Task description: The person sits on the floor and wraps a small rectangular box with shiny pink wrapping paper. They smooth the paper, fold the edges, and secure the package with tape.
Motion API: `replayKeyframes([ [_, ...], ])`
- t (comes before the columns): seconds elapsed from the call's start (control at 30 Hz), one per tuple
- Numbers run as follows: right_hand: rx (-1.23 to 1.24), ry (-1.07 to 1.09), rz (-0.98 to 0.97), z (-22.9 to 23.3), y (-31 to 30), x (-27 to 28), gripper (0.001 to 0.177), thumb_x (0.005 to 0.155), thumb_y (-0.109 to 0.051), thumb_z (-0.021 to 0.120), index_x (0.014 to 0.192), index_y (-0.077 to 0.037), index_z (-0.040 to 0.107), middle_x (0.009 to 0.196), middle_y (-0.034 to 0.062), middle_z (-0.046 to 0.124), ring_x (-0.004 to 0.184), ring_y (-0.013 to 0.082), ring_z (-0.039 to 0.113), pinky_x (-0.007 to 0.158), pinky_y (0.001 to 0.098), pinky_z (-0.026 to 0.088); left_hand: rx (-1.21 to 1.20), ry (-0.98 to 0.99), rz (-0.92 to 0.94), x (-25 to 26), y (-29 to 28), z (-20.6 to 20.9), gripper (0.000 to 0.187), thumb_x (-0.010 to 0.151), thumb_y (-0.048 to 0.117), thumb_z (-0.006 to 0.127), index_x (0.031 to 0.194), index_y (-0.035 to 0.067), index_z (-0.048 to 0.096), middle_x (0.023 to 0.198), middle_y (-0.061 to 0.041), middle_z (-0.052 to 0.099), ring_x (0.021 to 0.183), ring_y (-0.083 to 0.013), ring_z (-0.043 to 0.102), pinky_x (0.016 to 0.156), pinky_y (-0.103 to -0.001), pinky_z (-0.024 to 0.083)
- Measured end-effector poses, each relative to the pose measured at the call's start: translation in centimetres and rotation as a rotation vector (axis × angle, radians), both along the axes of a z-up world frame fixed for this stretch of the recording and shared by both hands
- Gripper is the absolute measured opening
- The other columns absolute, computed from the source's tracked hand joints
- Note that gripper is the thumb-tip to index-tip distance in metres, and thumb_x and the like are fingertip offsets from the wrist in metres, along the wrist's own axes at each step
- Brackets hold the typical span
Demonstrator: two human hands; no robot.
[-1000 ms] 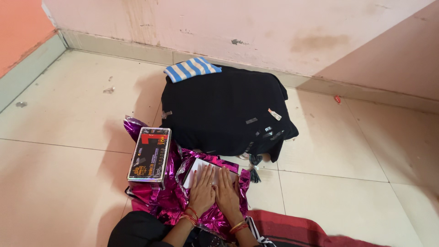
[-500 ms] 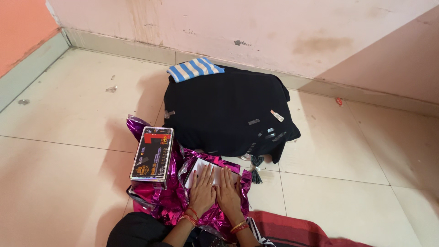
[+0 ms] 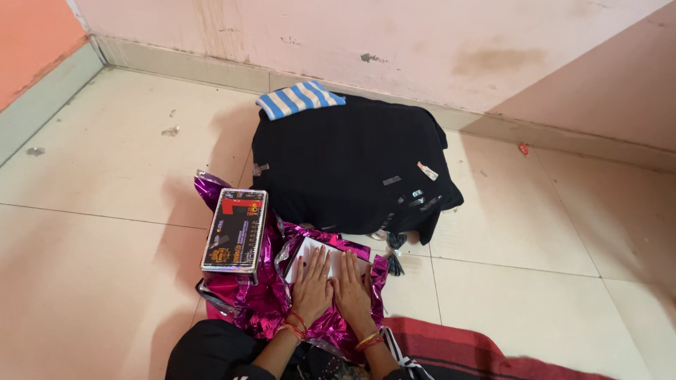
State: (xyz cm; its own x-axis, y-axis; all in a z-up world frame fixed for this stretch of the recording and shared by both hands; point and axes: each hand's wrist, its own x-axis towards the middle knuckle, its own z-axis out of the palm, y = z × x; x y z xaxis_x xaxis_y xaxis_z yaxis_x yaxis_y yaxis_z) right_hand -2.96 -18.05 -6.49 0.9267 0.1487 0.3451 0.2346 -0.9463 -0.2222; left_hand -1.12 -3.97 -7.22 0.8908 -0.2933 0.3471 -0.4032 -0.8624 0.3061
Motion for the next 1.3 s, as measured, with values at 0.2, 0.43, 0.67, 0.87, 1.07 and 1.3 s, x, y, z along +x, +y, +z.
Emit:
replayKeyframes([
  [0.2,0.004,0.014,-0.001,-0.08,-0.02,-0.02,0.066,0.105,-0.038,0.042,0.158,-0.001,0.029,0.165,0.0161,0.030,0.155,0.0243,0.022,0.124,0.0557,0.007,0.012,0.026,0.002,-0.13,0.03,0.08,0.075,0.090,0.028,0.047,0.158,0.005,0.027,0.167,-0.012,0.022,0.155,-0.0237,0.015,0.124,-0.052,0.002],
  [0.43,0.026,0.011,0.006,0.15,0.02,-0.09,0.066,0.105,-0.037,0.042,0.158,0.000,0.029,0.165,0.0169,0.031,0.156,0.0248,0.023,0.124,0.0558,0.007,0.009,0.020,0.001,-0.15,0.05,0.21,0.075,0.090,0.028,0.048,0.159,0.006,0.027,0.167,-0.012,0.023,0.155,-0.0238,0.016,0.125,-0.052,0.003],
  [0.67,0.048,0.038,0.005,0.20,0.02,-0.13,0.065,0.105,-0.038,0.040,0.159,-0.002,0.030,0.166,0.0160,0.030,0.156,0.0249,0.022,0.124,0.0548,0.008,0.018,0.004,0.006,-0.19,0.09,0.26,0.074,0.091,0.027,0.048,0.159,0.006,0.028,0.167,-0.012,0.025,0.156,-0.0241,0.017,0.125,-0.052,0.003],
  [0.87,0.058,0.045,0.001,-0.14,0.00,-0.06,0.065,0.106,-0.039,0.039,0.160,-0.003,0.029,0.167,0.0156,0.029,0.156,0.0251,0.022,0.125,0.0551,0.008,0.010,0.002,0.005,-0.23,0.09,0.25,0.073,0.091,0.028,0.047,0.159,0.005,0.028,0.167,-0.012,0.024,0.156,-0.0247,0.016,0.125,-0.052,0.003],
  [1.07,0.048,0.053,0.002,-0.45,-0.22,0.09,0.066,0.105,-0.038,0.039,0.160,-0.003,0.028,0.167,0.0159,0.029,0.157,0.0245,0.021,0.125,0.0555,0.008,-0.005,0.045,-0.006,-0.14,0.06,0.36,0.073,0.092,0.027,0.047,0.159,0.004,0.028,0.167,-0.013,0.023,0.156,-0.0259,0.015,0.125,-0.053,0.002],
  [1.3,0.015,0.054,-0.010,-0.58,-0.14,0.10,0.065,0.105,-0.038,0.041,0.160,-0.004,0.029,0.166,0.0158,0.029,0.156,0.0244,0.021,0.125,0.0558,0.008,-0.002,0.037,-0.003,-0.25,0.11,0.38,0.073,0.091,0.026,0.047,0.158,0.004,0.029,0.167,-0.014,0.024,0.156,-0.0261,0.015,0.125,-0.052,0.003],
])
